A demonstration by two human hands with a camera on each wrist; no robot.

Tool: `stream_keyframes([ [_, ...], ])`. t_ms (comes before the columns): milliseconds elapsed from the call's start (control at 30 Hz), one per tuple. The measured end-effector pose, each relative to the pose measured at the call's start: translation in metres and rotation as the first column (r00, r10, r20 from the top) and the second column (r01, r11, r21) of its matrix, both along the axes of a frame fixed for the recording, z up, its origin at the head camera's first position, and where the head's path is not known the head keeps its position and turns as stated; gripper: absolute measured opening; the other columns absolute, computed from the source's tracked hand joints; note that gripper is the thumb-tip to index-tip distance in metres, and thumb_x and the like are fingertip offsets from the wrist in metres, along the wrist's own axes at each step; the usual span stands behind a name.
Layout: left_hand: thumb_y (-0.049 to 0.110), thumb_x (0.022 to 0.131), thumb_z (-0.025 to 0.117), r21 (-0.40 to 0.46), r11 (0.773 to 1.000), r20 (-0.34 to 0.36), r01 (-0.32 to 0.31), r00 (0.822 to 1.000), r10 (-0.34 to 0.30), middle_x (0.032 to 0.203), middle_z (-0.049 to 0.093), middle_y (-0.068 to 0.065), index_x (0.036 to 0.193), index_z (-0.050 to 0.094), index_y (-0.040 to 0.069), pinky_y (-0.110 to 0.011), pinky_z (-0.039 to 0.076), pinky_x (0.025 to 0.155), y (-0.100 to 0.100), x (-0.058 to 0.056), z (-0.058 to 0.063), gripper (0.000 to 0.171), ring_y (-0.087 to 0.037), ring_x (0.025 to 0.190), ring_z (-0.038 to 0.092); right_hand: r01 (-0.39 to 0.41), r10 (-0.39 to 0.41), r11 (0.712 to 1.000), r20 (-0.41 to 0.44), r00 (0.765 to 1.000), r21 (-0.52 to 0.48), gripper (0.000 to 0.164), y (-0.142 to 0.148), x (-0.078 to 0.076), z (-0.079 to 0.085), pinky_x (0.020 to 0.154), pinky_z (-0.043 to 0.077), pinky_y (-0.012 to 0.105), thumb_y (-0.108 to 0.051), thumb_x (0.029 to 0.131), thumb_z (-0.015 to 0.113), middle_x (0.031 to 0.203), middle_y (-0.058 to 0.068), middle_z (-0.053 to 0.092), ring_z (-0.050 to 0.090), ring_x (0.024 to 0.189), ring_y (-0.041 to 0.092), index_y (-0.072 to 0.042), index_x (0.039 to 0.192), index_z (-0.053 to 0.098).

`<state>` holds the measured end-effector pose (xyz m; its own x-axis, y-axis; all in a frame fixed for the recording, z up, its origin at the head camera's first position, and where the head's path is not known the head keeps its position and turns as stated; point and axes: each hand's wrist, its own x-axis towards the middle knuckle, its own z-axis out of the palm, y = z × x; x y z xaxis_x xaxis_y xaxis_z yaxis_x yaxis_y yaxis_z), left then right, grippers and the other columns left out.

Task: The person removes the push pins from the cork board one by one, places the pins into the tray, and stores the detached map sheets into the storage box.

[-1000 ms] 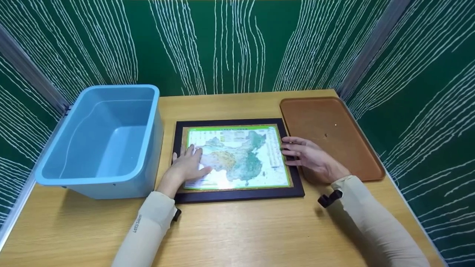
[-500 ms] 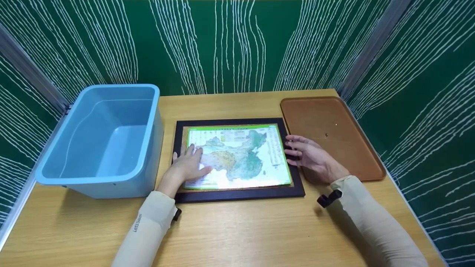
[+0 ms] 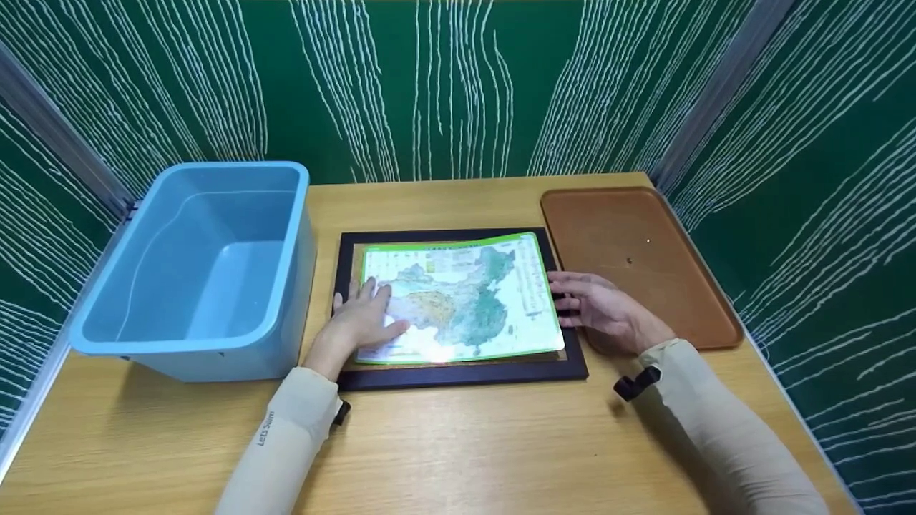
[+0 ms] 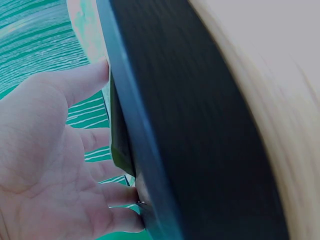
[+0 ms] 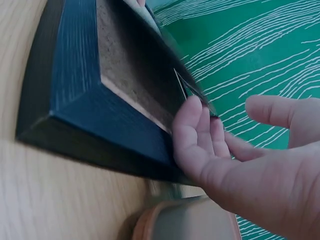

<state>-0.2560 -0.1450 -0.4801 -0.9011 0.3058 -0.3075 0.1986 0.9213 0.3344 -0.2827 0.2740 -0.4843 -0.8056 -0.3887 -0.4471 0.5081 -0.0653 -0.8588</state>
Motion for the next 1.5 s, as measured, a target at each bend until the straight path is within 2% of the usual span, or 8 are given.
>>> stream_keyframes([
  [133, 0.057, 0.099, 0.053, -0.001, 1.0, 0.003, -0.004, 1.0, 0.004, 0.165, 0.01, -0.027, 0.161, 0.024, 0.003, -0.071, 0.002, 0.115, 0.001, -0.001, -0.001, 0.087, -0.052, 0.15, -0.002, -0.032, 0.032, 0.999, -0.005, 0.999, 0.013, 0.055, 0.0, 0.001, -0.003, 0.084, 0.057, 0.043, -0.017, 0.104, 0.058, 0.123, 0.011, 0.064, 0.065, 0.1, 0.025, -0.009, 0.155, 0.037],
  [400, 0.055, 0.099, 0.054, 0.019, 1.0, -0.01, -0.006, 1.0, 0.007, 0.165, 0.011, -0.029, 0.16, 0.025, 0.002, -0.072, 0.002, 0.114, 0.001, -0.001, -0.002, 0.086, -0.053, 0.15, -0.001, -0.085, 0.088, 0.995, -0.052, 0.995, 0.059, 0.064, -0.001, 0.002, -0.01, 0.081, 0.059, 0.05, -0.01, 0.1, 0.064, 0.122, 0.015, 0.062, 0.067, 0.105, 0.03, -0.017, 0.156, 0.032],
  [567, 0.055, 0.099, 0.055, 0.023, 1.0, -0.011, -0.007, 1.0, 0.008, 0.165, 0.011, -0.028, 0.16, 0.025, 0.002, -0.072, 0.002, 0.114, 0.001, 0.0, -0.001, 0.086, -0.052, 0.15, -0.001, -0.074, 0.077, 0.995, -0.042, 0.996, 0.067, 0.07, -0.003, 0.003, -0.013, 0.079, 0.059, 0.052, -0.004, 0.097, 0.066, 0.113, 0.013, 0.059, 0.069, 0.1, 0.03, -0.02, 0.155, 0.031],
  [967, 0.056, 0.099, 0.055, 0.037, 0.999, -0.025, -0.026, 0.999, 0.027, 0.166, 0.012, -0.025, 0.16, 0.027, 0.004, -0.07, 0.0, 0.115, -0.001, 0.002, -0.004, 0.085, -0.049, 0.151, -0.002, -0.071, 0.074, 0.995, -0.041, 0.996, 0.074, 0.067, -0.005, 0.003, -0.015, 0.08, 0.059, 0.05, -0.002, 0.097, 0.066, 0.11, 0.011, 0.059, 0.069, 0.104, 0.033, -0.019, 0.153, 0.034],
  [1267, 0.053, 0.098, 0.057, 0.052, 0.998, -0.031, -0.024, 0.999, 0.025, 0.164, 0.014, -0.028, 0.159, 0.029, 0.001, -0.073, 0.001, 0.114, -0.001, 0.004, -0.001, 0.084, -0.05, 0.151, -0.002, -0.065, 0.066, 0.997, -0.039, 0.997, 0.041, 0.067, -0.006, 0.001, -0.019, 0.073, 0.061, 0.046, 0.002, 0.097, 0.064, 0.102, 0.005, 0.057, 0.07, 0.091, 0.027, -0.018, 0.153, 0.032],
  [1500, 0.053, 0.098, 0.057, 0.083, 0.996, -0.032, -0.025, 0.999, 0.028, 0.165, 0.013, -0.028, 0.159, 0.028, 0.001, -0.071, 0.001, 0.115, -0.002, 0.001, -0.003, 0.085, -0.048, 0.151, -0.001, -0.041, 0.042, 0.999, -0.039, 0.998, 0.025, 0.066, -0.003, 0.002, -0.018, 0.076, 0.06, 0.048, 0.0, 0.097, 0.064, 0.105, 0.008, 0.059, 0.07, 0.1, 0.033, -0.018, 0.152, 0.035],
])
